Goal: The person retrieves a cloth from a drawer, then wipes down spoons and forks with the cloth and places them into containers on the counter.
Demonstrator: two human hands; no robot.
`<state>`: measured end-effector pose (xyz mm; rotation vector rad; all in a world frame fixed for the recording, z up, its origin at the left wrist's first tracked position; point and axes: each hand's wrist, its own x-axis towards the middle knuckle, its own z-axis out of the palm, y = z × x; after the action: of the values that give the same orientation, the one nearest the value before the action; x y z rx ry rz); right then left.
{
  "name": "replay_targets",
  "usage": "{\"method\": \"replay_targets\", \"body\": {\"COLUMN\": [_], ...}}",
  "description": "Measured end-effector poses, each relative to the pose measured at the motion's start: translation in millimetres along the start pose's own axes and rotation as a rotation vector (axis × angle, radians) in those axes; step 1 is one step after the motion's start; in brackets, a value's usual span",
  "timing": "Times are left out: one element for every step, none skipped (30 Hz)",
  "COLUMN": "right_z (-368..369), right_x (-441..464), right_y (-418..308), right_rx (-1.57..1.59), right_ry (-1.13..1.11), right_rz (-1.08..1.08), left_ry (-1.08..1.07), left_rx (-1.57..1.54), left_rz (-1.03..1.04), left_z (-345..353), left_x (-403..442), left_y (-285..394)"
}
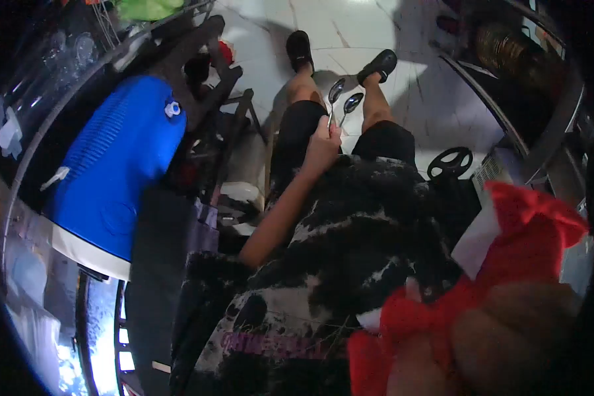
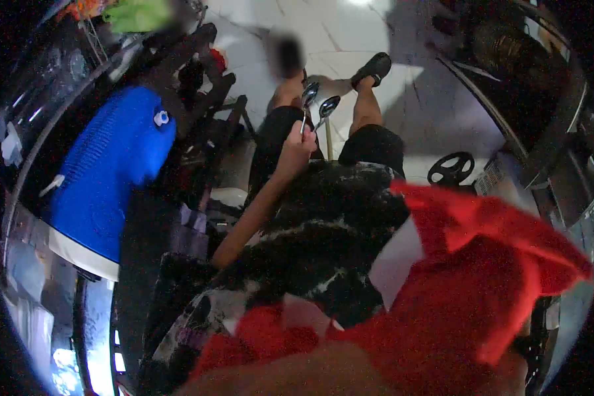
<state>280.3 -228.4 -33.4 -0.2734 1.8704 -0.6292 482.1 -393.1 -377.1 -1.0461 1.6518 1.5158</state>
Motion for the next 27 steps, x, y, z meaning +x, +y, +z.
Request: {"method": "replay_targets", "body": {"right_z": [3.8,7.0,10.5,12.5,13.2,15.0,15.4,14.7,13.0,11.5,6.9,2.0,-4.3,-12.5,-23.1,-35.7,-52.2,-70.2,-85.8,-101.0,-111.0,-117.2,-119.6,-122.1,-124.7,-126.7,-129.7], "right_x": [3.6,6.6,10.4,12.8,14.3,13.8,14.5,14.9,15.2,16.4,17.0,17.2,16.7,17.4,13.3,9.0,2.1,-5.5,-15.5,-17.6,-16.1,-13.6,-5.2,3.0,11.3,17.5,27.0], "right_y": [-8.0,-16.9,-24.1,-32.1,-39.6,-46.4,-52.2,-57.8,-62.8,-66.7,-69.3,-73.7,-76.1,-75.3,-74.3,-70.4,-66.0,-58.3,-52.1,-40.4,-29.8,-11.8,12.9,37.5,62.1,83.5,98.2], "right_rx": [0.003,0.012,0.013,0.01,0.01,0.013,0.02,0.03,0.039,0.043,0.048,0.049,0.052,0.064,0.075,0.089,0.123,0.176,0.231,0.316,0.361,0.373,0.318,0.263,0.21,0.119,-0.055], "right_ry": [0.006,0.01,0.02,0.031,0.039,0.049,0.062,0.071,0.075,0.083,0.096,0.105,0.119,0.143,0.18,0.229,0.305,0.398,0.5,0.657,0.809,0.951,1.057,1.163,1.266,1.212,1.197], "right_rz": [-0.005,-0.008,-0.023,-0.038,-0.046,-0.063,-0.084,-0.108,-0.142,-0.176,-0.204,-0.235,-0.265,-0.297,-0.333,-0.367,-0.4,-0.426,-0.444,-0.455,-0.451,-0.42,-0.387,-0.346,-0.296,-0.317,-0.327], "left_ry": [-0.005,-0.008,-0.031,-0.06,-0.043,-0.051,-0.051,-0.045,-0.053,-0.054,0.005,0.05,0.036,0.027,0.016,-0.057,-0.111,-0.211,-0.327,-0.369,-0.431,-0.495,-0.528,-0.55,-0.571,-0.547,-0.514], "left_rx": [-0.093,-0.085,-0.067,-0.063,-0.105,-0.1,-0.133,-0.164,-0.036,-0.131,-0.032,0.061,0.076,0.018,-0.047,-0.161,-0.204,-0.306,-0.462,-0.471,-0.456,-0.429,-0.402,-0.273,-0.144,-0.002,0.116], "left_rz": [0.019,0.025,-0.024,-0.062,0.01,0.027,0.044,0.056,0.086,0.116,0.173,0.243,0.276,0.212,0.166,0.178,0.231,0.257,0.17,0.169,0.162,0.156,0.183,0.283,0.394,0.49,0.579], "left_z": [-8.2,-17.4,-28.1,-31.7,-34.6,-33.9,-34.9,-37.0,-46.0,-46.6,-50.3,-48.4,-48.0,-51.4,-52.7,-55.5,-54.3,-52.7,-50.3,-45.0,-40.3,-32.0,-16.1,3.7,28.0,55.6,83.1], "left_x": [5.3,4.9,6.9,11.9,15.0,18.6,21.4,22.4,13.7,11.6,10.7,14.3,13.6,12.0,9.1,1.5,-3.2,-14.4,-22.9,-35.2,-48.6,-61.3,-70.1,-74.5,-77.7,-83.4,-94.0], "left_y": [-0.9,-1.1,-0.8,6.0,7.2,6.5,8.6,8.7,33.6,45.8,52.5,61.6,72.1,80.6,101.9,122.8,139.1,166.1,196.1,222.0,254.2,282.6,304.9,325.1,344.9,361.2,373.9]}}
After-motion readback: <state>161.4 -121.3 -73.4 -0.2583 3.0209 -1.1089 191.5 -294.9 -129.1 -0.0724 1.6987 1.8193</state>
